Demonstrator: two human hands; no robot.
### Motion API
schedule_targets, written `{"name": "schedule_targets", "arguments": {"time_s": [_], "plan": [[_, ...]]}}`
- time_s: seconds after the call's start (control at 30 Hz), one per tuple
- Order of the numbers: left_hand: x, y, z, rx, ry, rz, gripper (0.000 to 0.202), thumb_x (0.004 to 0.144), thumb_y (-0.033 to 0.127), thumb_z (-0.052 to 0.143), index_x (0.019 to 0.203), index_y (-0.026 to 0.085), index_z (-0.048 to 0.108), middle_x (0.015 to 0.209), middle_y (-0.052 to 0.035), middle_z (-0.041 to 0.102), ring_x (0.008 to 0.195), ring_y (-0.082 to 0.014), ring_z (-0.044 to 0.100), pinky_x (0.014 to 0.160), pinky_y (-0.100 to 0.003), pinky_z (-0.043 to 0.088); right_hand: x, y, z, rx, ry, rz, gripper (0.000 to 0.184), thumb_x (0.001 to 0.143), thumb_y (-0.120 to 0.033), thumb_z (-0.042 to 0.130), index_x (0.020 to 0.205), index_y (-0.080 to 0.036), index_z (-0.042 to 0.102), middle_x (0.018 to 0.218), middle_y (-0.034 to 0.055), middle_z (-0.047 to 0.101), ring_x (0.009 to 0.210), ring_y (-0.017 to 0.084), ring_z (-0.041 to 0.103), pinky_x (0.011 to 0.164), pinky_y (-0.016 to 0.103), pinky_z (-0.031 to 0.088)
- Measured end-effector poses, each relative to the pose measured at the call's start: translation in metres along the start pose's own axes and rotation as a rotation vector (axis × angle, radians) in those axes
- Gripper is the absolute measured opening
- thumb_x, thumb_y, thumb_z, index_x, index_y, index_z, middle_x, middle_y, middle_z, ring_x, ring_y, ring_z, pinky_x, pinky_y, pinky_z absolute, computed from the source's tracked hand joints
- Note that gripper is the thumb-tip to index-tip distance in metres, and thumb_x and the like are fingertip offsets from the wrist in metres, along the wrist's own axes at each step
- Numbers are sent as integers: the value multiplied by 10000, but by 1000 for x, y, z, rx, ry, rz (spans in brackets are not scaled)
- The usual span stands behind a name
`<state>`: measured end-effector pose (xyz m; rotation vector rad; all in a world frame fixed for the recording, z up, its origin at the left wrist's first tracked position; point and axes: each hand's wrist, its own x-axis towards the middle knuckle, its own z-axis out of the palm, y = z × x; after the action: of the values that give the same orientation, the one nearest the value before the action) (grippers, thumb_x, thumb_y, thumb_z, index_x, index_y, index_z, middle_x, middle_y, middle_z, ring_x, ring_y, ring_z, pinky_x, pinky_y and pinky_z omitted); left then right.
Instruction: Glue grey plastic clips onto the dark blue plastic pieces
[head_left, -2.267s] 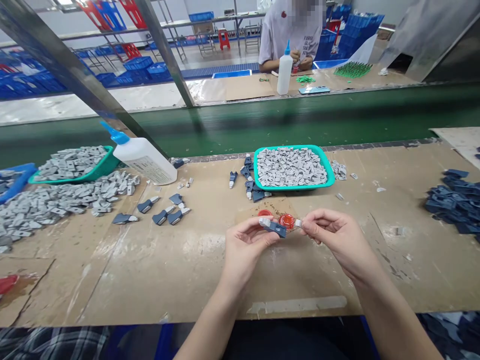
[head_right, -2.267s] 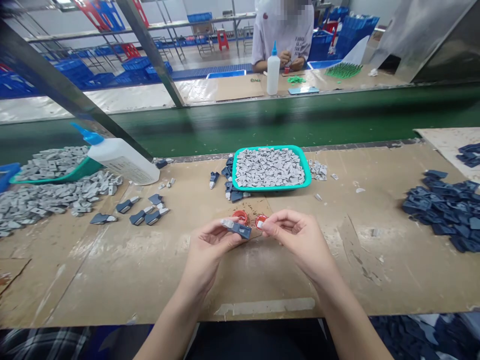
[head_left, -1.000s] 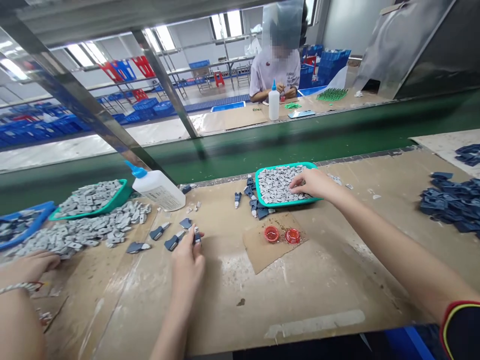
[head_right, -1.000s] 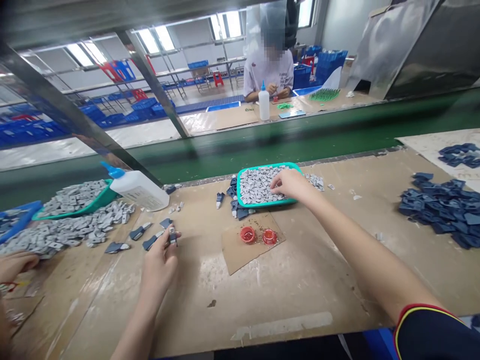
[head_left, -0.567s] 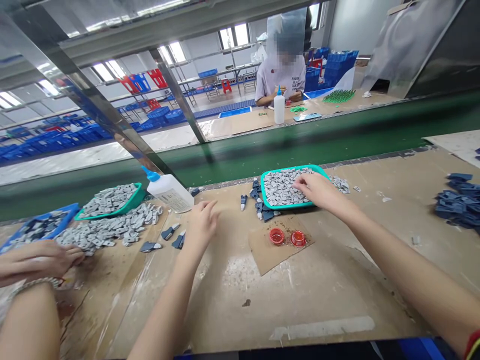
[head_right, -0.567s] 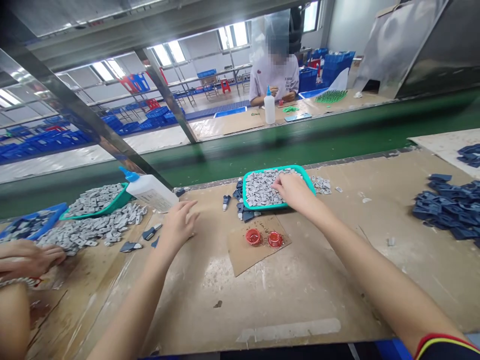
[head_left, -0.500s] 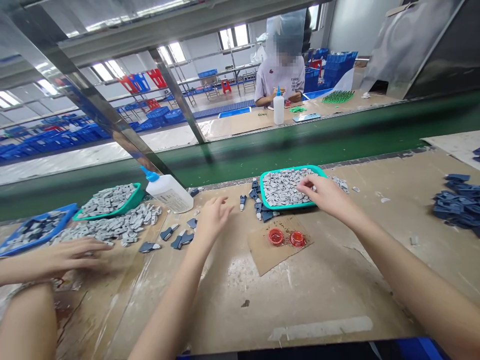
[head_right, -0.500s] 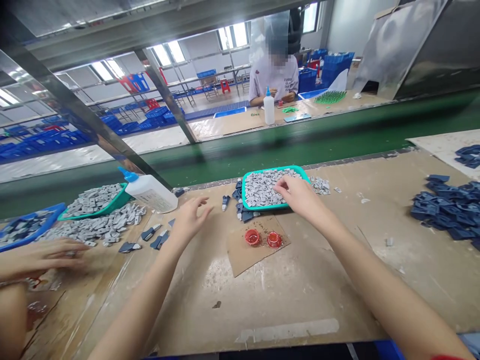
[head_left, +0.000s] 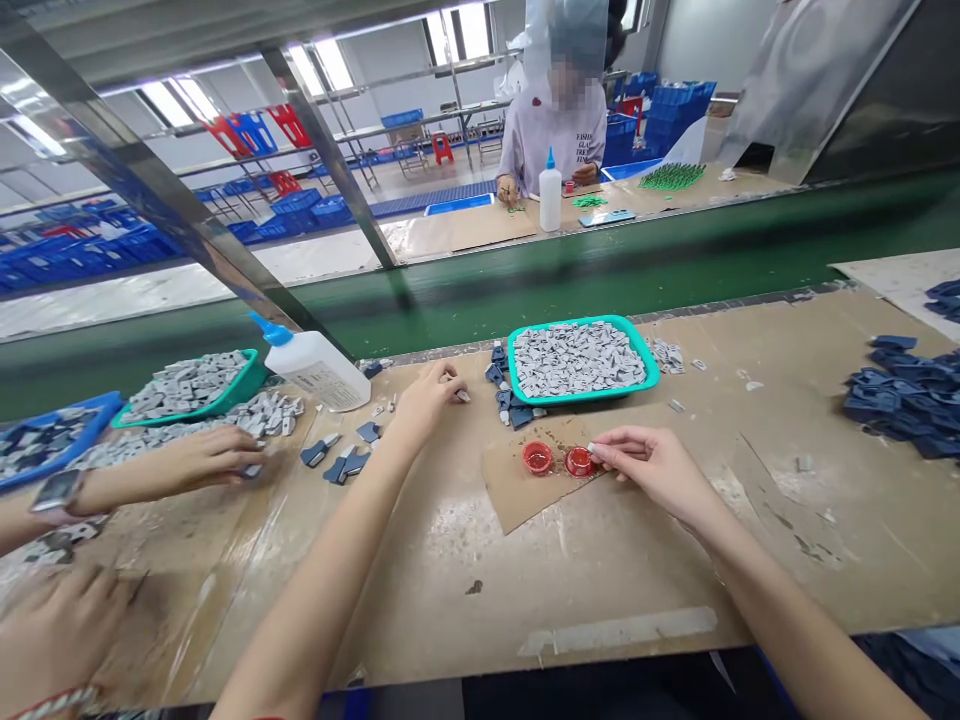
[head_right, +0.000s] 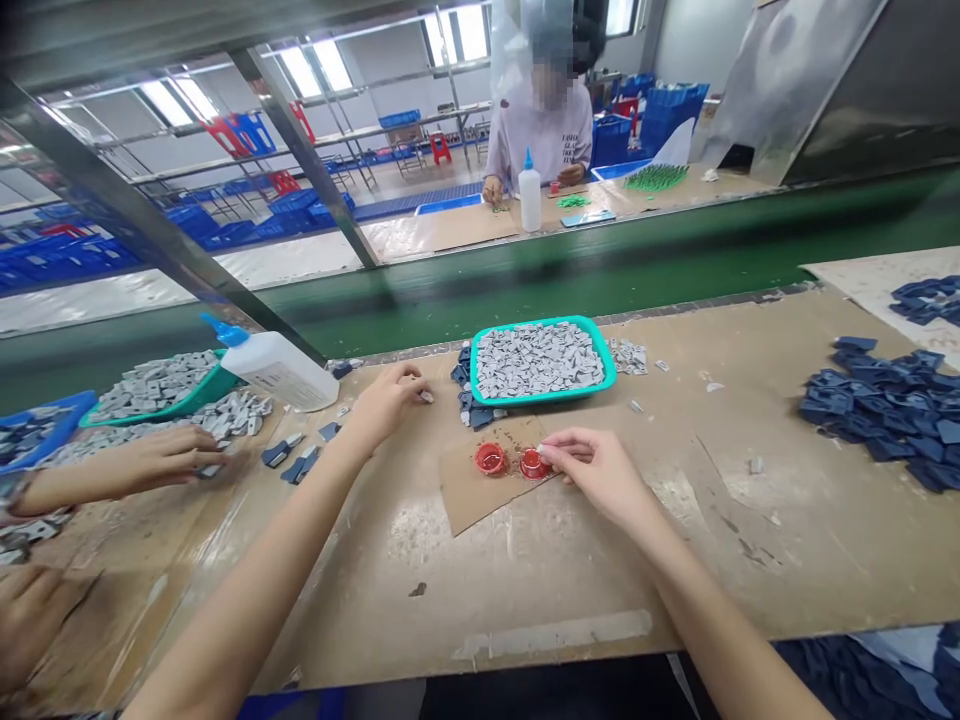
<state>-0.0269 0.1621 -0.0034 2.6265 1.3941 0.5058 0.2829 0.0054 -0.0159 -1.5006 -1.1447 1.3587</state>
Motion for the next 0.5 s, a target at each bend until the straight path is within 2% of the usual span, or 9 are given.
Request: {"name": "schedule_targets", "arguments": {"time_s": [0.13, 0.27, 0.4, 0.5], "plan": [[-7, 7, -7, -125, 121, -96, 168, 870, 253, 516, 959, 229, 656, 1071, -83, 594, 1030, -244, 572, 854, -380, 496, 0, 0, 4, -16, -21, 2, 373, 745, -505, 712, 896, -165, 681, 816, 107, 747, 754, 226, 685, 602, 303, 510], [-25, 28, -13, -304, 234, -194, 265, 913, 360, 460, 1077, 202, 593, 1051, -77, 641, 917, -197, 644, 727, -313, 548, -1, 2, 7, 22, -33, -36, 390, 746, -535, 711, 877, -210, 539, 736, 72, 736, 729, 223, 687, 599, 299, 505], [-46, 57, -17, -698, 364, -355, 309, 847, 422, 587, 1046, 188, 615, 1006, -79, 660, 920, -207, 654, 704, -309, 565, -1, 2, 9, 49, -36, -41, 478, 720, -561, 725, 805, -250, 372, 657, 23, 697, 669, 220, 676, 569, 293, 480], [-59, 77, -21, -1008, 447, -499, 333, 774, 405, 696, 1021, 188, 643, 979, -65, 663, 886, -183, 650, 737, -305, 564, -2, 2, 9, 19, -29, -50, 489, 731, -553, 722, 793, -255, 340, 658, 7, 675, 658, 215, 671, 570, 291, 469]]}}
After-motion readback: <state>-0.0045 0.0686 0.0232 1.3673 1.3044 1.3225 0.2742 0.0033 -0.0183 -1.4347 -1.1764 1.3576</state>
